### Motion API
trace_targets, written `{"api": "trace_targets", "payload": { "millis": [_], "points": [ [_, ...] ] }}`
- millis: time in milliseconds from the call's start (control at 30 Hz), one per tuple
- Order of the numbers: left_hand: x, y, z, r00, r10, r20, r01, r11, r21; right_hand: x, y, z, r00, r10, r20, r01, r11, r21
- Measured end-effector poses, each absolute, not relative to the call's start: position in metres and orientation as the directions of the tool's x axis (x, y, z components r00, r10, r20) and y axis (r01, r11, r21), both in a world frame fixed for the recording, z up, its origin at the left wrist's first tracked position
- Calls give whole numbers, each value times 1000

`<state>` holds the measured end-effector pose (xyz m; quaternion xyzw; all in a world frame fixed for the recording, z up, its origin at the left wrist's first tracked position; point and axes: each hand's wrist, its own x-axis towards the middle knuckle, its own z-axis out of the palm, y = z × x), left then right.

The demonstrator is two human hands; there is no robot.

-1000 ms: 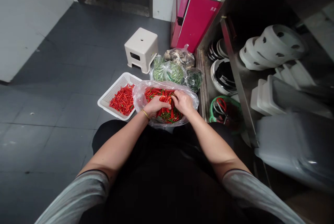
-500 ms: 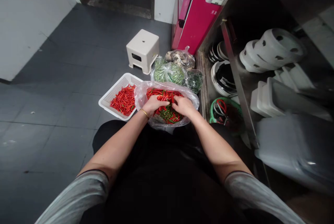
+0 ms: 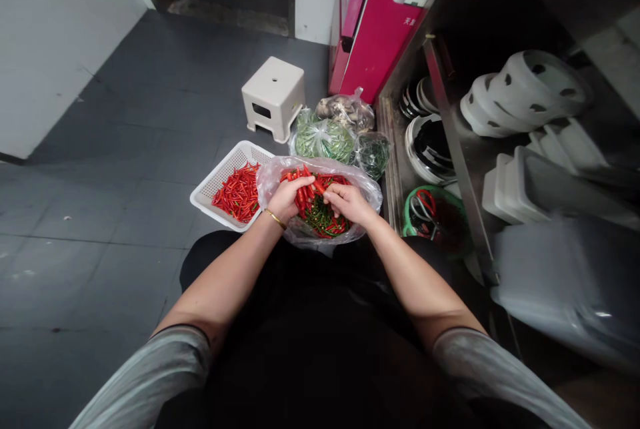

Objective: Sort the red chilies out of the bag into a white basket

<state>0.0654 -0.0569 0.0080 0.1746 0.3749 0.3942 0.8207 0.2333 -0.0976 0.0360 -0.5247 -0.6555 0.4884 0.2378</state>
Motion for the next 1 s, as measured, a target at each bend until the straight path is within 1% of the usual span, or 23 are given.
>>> {"api": "trace_targets", "payload": {
  "millis": [67,100,133,167,200,233,267,300,333,367,433,500,567,633,733,800,867,933,1000],
  "points": [
    [62,-58,10,491,742,-457,-471,667,577,226,-104,48,-425,891,-157,440,53,-896],
    [60,-58,12,524,727,-444,-441,677,588,224,-106,52,-492,852,-176,451,77,-889],
    [58,-58,14,542,720,-434,-415,678,606,224,-107,55,-557,798,-228,484,90,-870],
    [55,-58,16,549,719,-426,-396,673,625,226,-106,56,-600,738,-310,549,97,-830],
    [51,-56,19,548,725,-417,-386,662,643,229,-103,54,-595,690,-412,647,107,-755],
    [46,-54,21,541,739,-401,-391,643,658,233,-99,51,-530,679,-509,760,114,-639],
    [42,-52,23,534,759,-373,-409,618,671,238,-93,45,-416,713,-564,860,108,-498],
    [37,-49,25,527,781,-336,-439,589,679,243,-86,39,-286,779,-559,927,77,-367],
    [33,-46,27,517,804,-293,-477,555,682,247,-79,31,-166,847,-505,961,25,-275],
    [31,-44,29,500,828,-253,-516,519,681,249,-71,24,-74,899,-431,972,-31,-232],
    [28,-42,30,472,853,-222,-559,485,673,250,-57,9,18,943,-332,963,-105,-247],
    [29,-42,27,475,836,-273,-524,518,676,246,-45,-1,39,942,-333,952,-136,-274],
    [31,-43,21,481,801,-357,-455,576,680,243,-39,-5,39,935,-352,950,-143,-276],
    [32,-43,14,473,776,-416,-410,613,675,244,-39,1,26,948,-318,955,-118,-274],
    [34,-41,8,467,776,-425,-414,616,670,251,-45,23,-54,982,-184,950,-7,-313],
    [36,-41,9,473,792,-386,-435,591,679,257,-52,39,-125,985,-117,921,71,-382],
    [38,-43,11,493,797,-348,-445,575,687,260,-59,51,-156,984,-89,877,96,-471],
    [42,-46,11,530,783,-326,-439,581,685,261,-65,54,-135,985,-111,794,40,-607],
    [46,-49,8,565,768,-300,-431,585,687,259,-70,52,-101,976,-193,631,-87,-771]
  ]
}}
